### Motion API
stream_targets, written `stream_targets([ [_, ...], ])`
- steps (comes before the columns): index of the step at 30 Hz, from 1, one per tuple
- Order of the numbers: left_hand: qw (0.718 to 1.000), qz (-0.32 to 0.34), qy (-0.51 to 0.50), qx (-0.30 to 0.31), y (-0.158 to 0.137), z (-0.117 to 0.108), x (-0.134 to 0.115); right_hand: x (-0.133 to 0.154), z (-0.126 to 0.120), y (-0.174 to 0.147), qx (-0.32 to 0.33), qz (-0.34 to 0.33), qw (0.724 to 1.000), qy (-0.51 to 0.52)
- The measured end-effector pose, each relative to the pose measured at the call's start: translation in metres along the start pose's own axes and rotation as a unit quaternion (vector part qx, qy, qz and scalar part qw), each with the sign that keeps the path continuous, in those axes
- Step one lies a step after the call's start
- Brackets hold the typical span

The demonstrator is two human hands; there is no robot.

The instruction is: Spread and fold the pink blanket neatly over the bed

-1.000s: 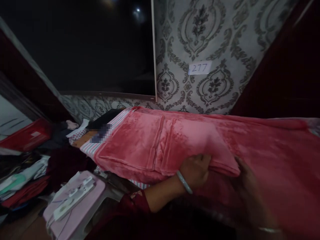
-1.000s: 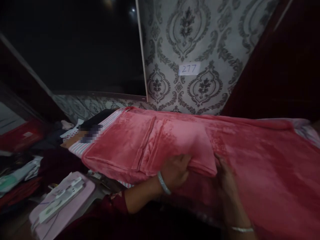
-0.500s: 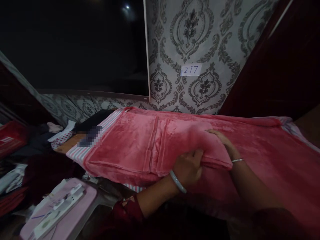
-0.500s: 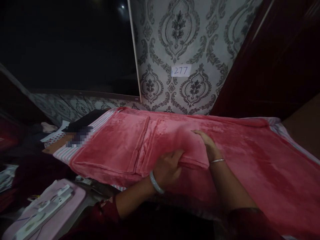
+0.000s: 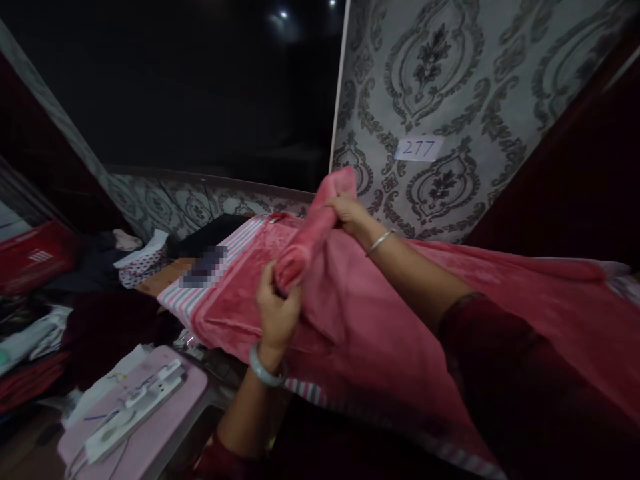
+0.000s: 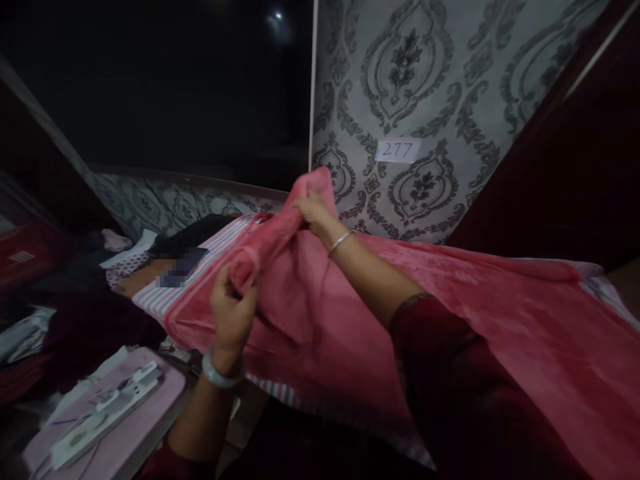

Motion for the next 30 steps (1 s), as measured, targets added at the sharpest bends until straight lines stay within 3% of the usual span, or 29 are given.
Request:
stream_targets([
  [4, 0.979, -0.157, -0.057, -0.116, -0.011, -0.051, 0.054, -0.040, 0.092, 0.011, 0.119, 0.071, 0.990, -0.014],
  [6, 0.942, -0.258, -0.173, -0.128, -0.022, -0.069, 0.078, -0.073, 0.121, 0.004, 0.153, 0.095, 0.983, -0.026],
  [8, 0.891, -0.331, -0.287, -0.116, -0.031, -0.082, 0.096, -0.105, 0.133, -0.004, 0.171, 0.098, 0.980, -0.029],
  [10, 0.861, -0.364, -0.339, -0.105, -0.036, -0.094, 0.104, -0.127, 0.127, -0.009, 0.174, 0.082, 0.981, -0.009],
  [12, 0.863, -0.365, -0.335, -0.105, -0.036, -0.108, 0.105, -0.141, 0.106, -0.012, 0.152, 0.059, 0.987, 0.012],
  [15, 0.895, -0.350, -0.255, -0.107, -0.027, -0.133, 0.104, -0.154, 0.053, -0.018, 0.041, 0.006, 0.999, -0.006],
  [17, 0.921, -0.344, -0.170, -0.070, -0.014, -0.149, 0.107, -0.162, 0.015, -0.027, -0.026, -0.011, 0.999, -0.020],
  [21, 0.945, -0.327, -0.002, 0.028, 0.028, -0.168, 0.117, -0.181, -0.035, -0.053, -0.128, 0.066, 0.989, 0.023],
  [25, 0.928, -0.343, 0.071, 0.131, 0.073, -0.159, 0.113, -0.189, -0.034, -0.072, -0.074, 0.152, 0.979, 0.115],
  [28, 0.899, -0.396, 0.033, 0.185, 0.092, -0.145, 0.105, -0.186, -0.021, -0.078, -0.044, 0.161, 0.974, 0.153],
  [30, 0.882, -0.434, -0.005, 0.183, 0.098, -0.137, 0.106, -0.183, -0.012, -0.081, -0.031, 0.161, 0.971, 0.173],
])
Point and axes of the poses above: each hand's wrist, its own y-axis towards the middle knuckle, its own z-axis out of the palm, x = y × z, the point moved 1 cm from there along y, towards the middle knuckle, and after that the axes turned 11 degrees about x, right-handed, at the moved point
